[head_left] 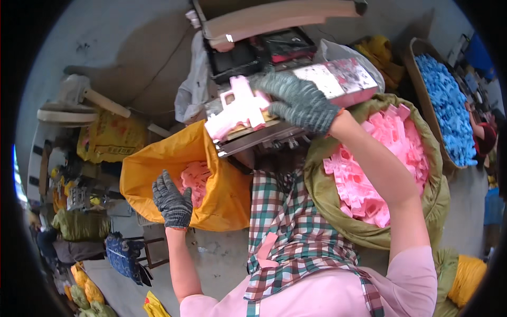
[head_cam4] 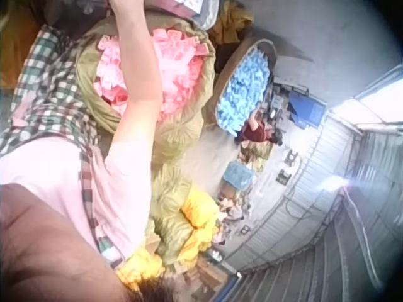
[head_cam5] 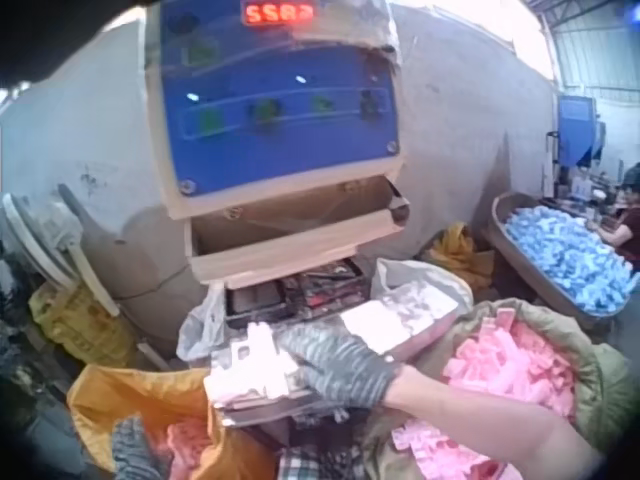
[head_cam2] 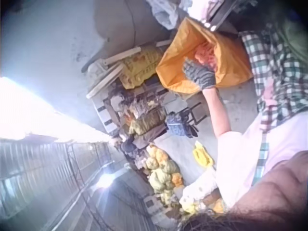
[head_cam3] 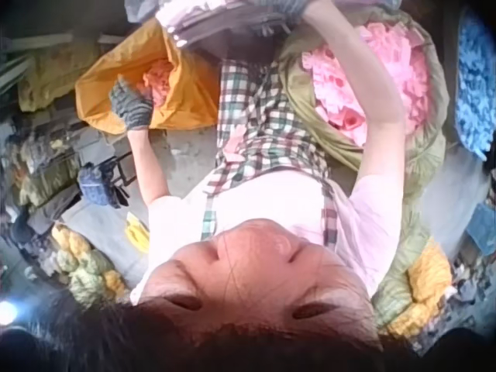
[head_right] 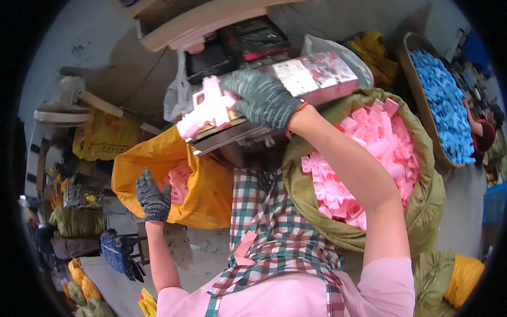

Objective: The person prints designs onto toy gun parts by placing them one by one into a printing machine and transferring the finished pieces into a sack.

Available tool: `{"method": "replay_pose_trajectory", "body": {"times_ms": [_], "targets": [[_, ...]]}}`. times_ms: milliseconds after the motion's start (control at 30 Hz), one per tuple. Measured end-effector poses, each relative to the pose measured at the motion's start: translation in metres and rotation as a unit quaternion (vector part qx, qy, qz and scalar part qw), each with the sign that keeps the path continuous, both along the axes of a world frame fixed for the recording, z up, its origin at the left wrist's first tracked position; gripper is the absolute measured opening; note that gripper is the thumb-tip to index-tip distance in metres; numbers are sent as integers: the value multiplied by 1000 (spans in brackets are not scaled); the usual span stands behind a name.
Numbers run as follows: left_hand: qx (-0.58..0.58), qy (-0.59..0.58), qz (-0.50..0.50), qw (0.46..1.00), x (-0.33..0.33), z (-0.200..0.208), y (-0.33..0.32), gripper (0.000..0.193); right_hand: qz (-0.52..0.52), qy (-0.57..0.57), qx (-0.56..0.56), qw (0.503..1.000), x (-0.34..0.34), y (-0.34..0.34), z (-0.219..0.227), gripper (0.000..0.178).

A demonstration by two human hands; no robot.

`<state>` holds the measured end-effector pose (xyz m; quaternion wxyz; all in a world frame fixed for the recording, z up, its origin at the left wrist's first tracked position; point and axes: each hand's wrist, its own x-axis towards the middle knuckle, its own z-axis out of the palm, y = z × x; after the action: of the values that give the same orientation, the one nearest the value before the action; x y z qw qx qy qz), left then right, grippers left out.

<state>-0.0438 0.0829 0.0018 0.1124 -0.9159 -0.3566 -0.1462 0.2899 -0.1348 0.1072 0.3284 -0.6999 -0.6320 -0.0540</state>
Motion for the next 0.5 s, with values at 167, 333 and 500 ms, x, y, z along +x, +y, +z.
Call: {"method": "replay_pose_trajectory", "body": {"times_ms": [167, 333, 500], "targets": [[-162, -22, -253, 954, 16, 3, -34, 54, -20, -65, -94, 993, 34, -102, -2, 22], [-308, 17, -353, 883, 41, -8, -80, 50, -272, -45, -357, 892, 27, -168, -65, 51], [-318, 100, -352, 874, 73, -13, -122, 46, -307, -181, -330, 874, 8, -191, -109, 41]]}}
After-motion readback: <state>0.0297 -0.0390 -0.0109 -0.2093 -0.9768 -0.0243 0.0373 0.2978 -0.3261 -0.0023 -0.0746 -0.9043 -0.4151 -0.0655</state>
